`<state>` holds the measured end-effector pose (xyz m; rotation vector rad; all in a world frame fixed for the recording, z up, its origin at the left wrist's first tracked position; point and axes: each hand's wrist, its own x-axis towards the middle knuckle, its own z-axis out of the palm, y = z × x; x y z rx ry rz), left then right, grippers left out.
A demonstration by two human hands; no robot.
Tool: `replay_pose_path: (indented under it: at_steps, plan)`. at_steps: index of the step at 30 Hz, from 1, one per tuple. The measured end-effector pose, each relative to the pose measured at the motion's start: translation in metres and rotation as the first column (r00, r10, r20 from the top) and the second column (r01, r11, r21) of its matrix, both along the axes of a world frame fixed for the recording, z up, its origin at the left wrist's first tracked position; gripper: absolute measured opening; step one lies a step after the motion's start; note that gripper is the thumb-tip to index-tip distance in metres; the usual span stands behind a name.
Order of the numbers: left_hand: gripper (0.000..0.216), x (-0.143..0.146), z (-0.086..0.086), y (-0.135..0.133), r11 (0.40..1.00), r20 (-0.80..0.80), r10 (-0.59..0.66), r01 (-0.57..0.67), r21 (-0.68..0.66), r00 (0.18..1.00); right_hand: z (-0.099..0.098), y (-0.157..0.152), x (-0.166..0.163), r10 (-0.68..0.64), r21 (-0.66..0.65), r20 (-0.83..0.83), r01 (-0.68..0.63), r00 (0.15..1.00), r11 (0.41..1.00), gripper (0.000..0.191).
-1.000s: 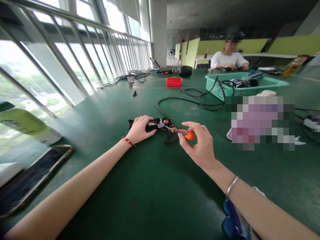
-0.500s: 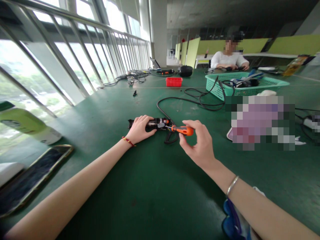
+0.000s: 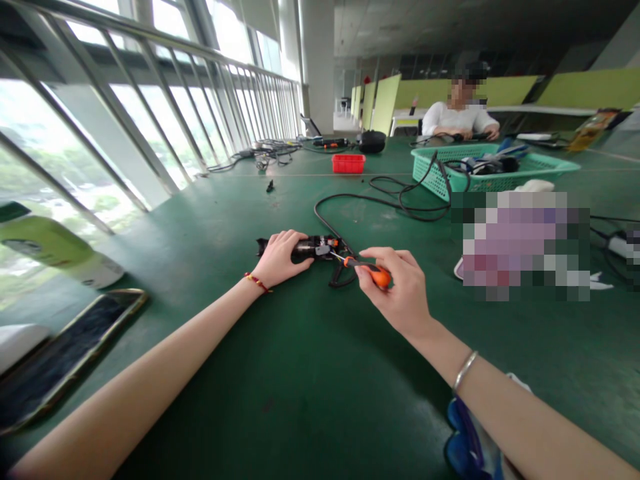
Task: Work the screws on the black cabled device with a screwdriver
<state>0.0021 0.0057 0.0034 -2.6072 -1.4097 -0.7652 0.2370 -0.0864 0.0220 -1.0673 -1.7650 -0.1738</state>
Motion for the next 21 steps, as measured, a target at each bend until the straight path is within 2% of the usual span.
replay_pose_path:
  at_steps: [5,10,15,21]
  plan:
    - [0.038,-0.0003,-0.0002,0.0002,1.000,-0.003,0.003,-0.003,0.001,1.000,-0.0003,0.0011,0.0008,0.031,0.071,-0.050,-0.028,0.998,0.997,0.036]
    - [0.039,-0.0007,-0.0016,0.0013,1.000,-0.012,-0.002,0.003,0.019,1.000,0.0015,-0.0007,-0.0005,-0.012,-0.019,0.017,0.012,1.000,1.000,0.017]
    - [0.039,-0.0004,-0.0012,0.0015,1.000,-0.014,0.005,-0.005,0.015,1.000,0.0004,0.0002,0.0000,0.025,0.066,-0.047,-0.022,0.999,0.998,0.036]
    - [0.039,-0.0002,-0.0006,0.0009,1.000,-0.017,0.007,-0.006,0.011,1.000,0.0011,-0.0016,-0.0003,-0.001,-0.052,0.003,0.001,1.000,0.999,0.018]
